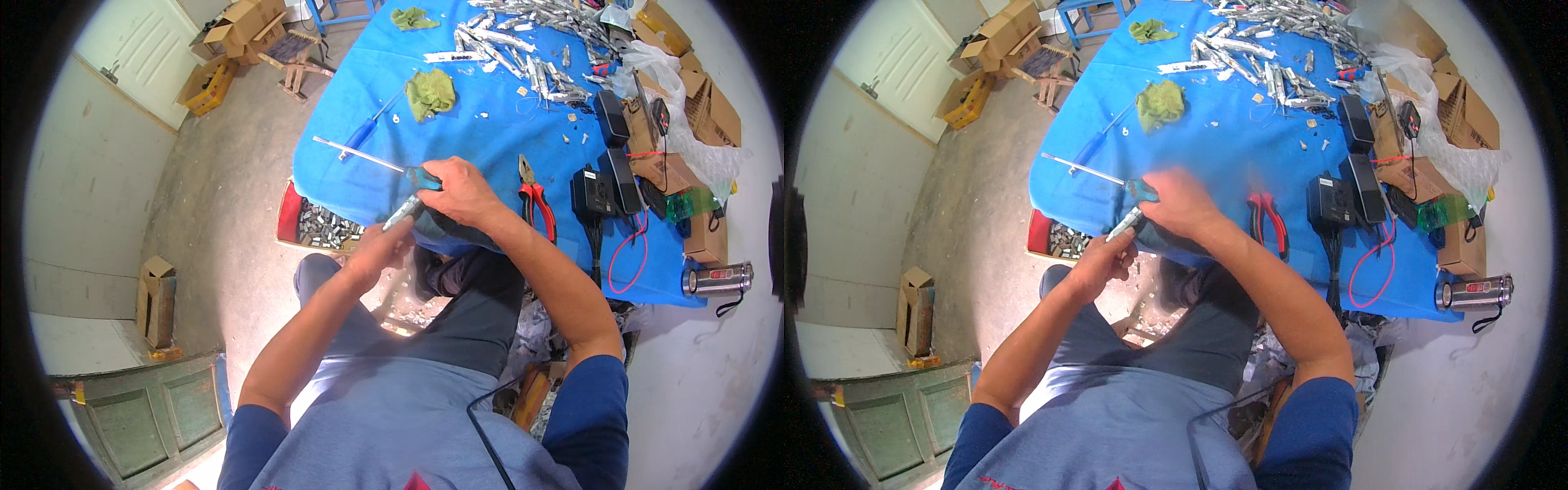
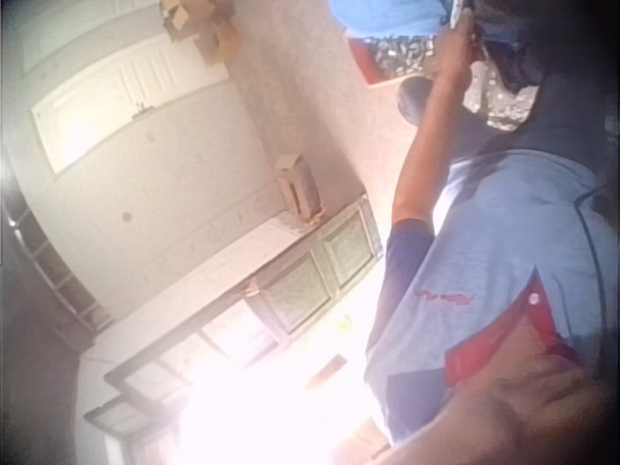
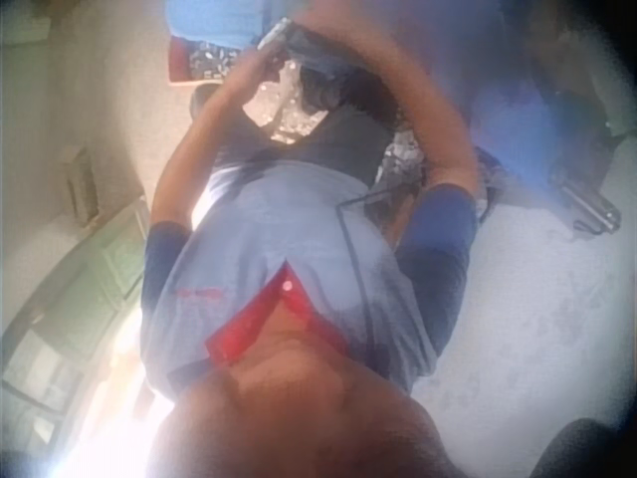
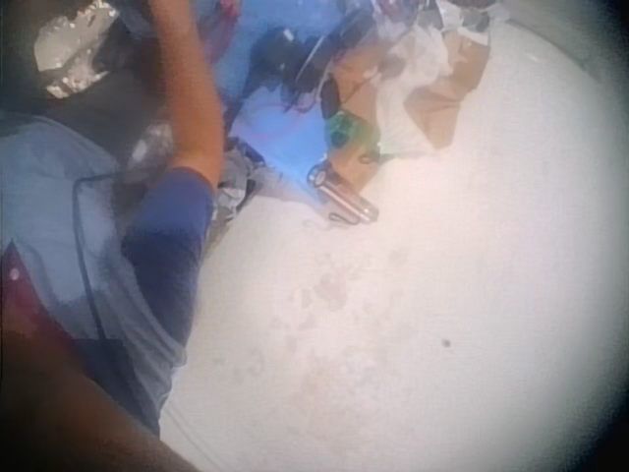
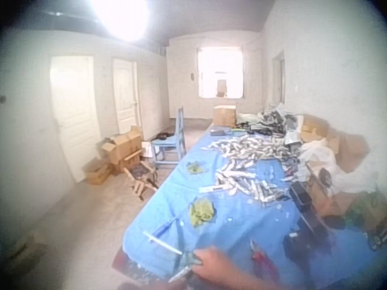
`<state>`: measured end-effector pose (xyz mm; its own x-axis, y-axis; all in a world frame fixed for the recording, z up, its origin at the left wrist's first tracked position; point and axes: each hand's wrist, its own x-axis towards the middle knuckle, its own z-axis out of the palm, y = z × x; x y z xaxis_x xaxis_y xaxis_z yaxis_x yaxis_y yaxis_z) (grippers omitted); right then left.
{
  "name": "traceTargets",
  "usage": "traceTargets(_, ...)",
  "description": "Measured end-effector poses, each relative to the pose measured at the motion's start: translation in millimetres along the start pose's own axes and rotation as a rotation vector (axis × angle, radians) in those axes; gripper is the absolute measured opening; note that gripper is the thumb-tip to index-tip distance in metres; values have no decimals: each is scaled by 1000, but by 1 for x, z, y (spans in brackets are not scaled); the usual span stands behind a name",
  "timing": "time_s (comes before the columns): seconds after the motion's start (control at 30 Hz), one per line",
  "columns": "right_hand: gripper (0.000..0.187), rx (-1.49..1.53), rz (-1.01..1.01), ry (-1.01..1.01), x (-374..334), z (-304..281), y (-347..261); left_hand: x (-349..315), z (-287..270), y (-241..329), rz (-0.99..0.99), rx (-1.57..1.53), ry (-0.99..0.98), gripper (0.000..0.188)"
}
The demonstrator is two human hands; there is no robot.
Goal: The person disassembles a silver hardware component by hand and using a screwdriver to pry and remove small white plastic or metal parts.
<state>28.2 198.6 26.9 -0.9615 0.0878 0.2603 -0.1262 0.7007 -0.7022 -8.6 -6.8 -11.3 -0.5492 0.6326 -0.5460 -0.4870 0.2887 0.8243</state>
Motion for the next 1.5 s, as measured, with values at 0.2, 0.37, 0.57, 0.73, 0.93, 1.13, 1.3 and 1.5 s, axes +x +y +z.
traceTargets(0.2,24,-28,-68,-54,1,-5,5,-9,8,9,-57,-362,-90,39)
traceTargets(0.37,26,7,-32,-28,5,-4,5,-1,5,6,-53,-296,-76,44)
traceTargets(0.57,26,433,415,125,-37,-41,-29,-4,11,8,-104,-271,15,60)
traceTargets(0.73,41,636,567,106,-126,-71,-61,-6,10,7,-89,-281,19,63)
traceTargets(0.93,49,548,630,88,-200,-61,-80,-4,11,0,-74,-332,-7,62)
traceTargets(1.13,45,554,659,21,-208,-54,-87,2,10,-4,-73,-366,-31,61)
traceTargets(1.3,45,512,622,43,-197,-48,-82,-2,15,0,-97,-387,33,60)
traceTargets(1.5,45,659,675,62,-191,-44,-81,-5,19,1,-93,-375,74,60)
